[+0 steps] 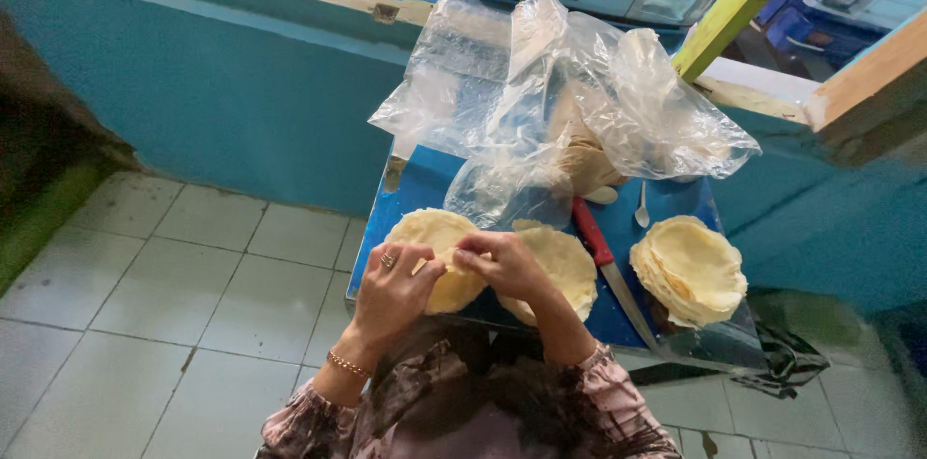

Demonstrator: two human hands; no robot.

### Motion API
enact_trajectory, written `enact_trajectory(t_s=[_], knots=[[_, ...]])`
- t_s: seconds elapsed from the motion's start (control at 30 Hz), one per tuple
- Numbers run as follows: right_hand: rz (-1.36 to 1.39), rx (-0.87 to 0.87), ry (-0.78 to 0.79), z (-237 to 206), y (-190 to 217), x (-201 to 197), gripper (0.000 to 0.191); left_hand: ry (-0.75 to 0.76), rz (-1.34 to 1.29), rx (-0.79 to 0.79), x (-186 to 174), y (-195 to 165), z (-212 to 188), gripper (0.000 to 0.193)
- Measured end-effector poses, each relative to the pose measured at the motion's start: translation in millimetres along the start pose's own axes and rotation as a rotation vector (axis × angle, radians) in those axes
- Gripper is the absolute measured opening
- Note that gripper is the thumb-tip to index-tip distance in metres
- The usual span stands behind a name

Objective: The person sits at a small blue table and separates thin round pastry wrappers one at a time from a stack, peeling each sheet apart by hand and laying it onto a growing pile beside the stack. A knife and spoon rest on the table and plastic bags hold more wrappers.

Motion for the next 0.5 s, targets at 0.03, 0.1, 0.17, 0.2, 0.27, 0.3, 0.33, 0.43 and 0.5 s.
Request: enact_trajectory(t_s=[0.03, 0.1, 0.17, 0.2, 0.27, 0.3, 0.33, 0.43, 0.5], knots=[[-0.019, -0.010, -0.017, 1.2, -0.9, 0.2, 0.020, 0.010, 0.044, 0.041, 0.0, -2.4, -2.1, 0.017], [-0.045, 0.001, -0.051, 2.9, -2.2, 0.4, 0.020, 0.007, 0.138, 0.104, -1.6, -8.4, -8.3, 0.021], [-0.059, 0.036, -0.080, 5.7, -3.1, -0.2, 0.021, -0.023, 0.195, 0.167, -3.4, -13.0, -14.9, 0.023], [-0.048, 0.062, -0.105, 7.0, -3.7, -1.0, 0.021, -0.048, 0.202, 0.196, -4.0, -15.3, -18.9, 0.022], [-0.025, 0.116, -0.157, 9.7, -4.5, -2.4, 0.021, -0.053, 0.203, 0.219, -3.8, -17.8, -27.2, 0.023], [-0.017, 0.133, -0.161, 10.6, -4.5, -2.7, 0.021, -0.031, 0.193, 0.214, -2.6, -17.9, -31.2, 0.024], [-0.010, 0.150, -0.166, 11.7, -4.0, -2.8, 0.021, -0.010, 0.183, 0.209, -1.0, -17.9, -34.7, 0.025], [-0.039, 0.103, -0.148, 12.3, 3.2, -0.9, 0.022, 0.023, 0.131, 0.126, 1.6, -15.8, -43.9, 0.024], [-0.064, 0.017, -0.045, 11.6, 12.9, 2.2, 0.023, -0.003, 0.130, 0.086, 3.3, -14.6, -46.4, 0.025]])
Point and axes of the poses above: each hand's wrist, its own z-axis towards the middle knuckle, its own x-axis out of the palm, y = z × x, the point moved 2 cm from there along z, towards the middle knuckle, and after that the axes turned 5 degrees about z, right-handed, at the moved point
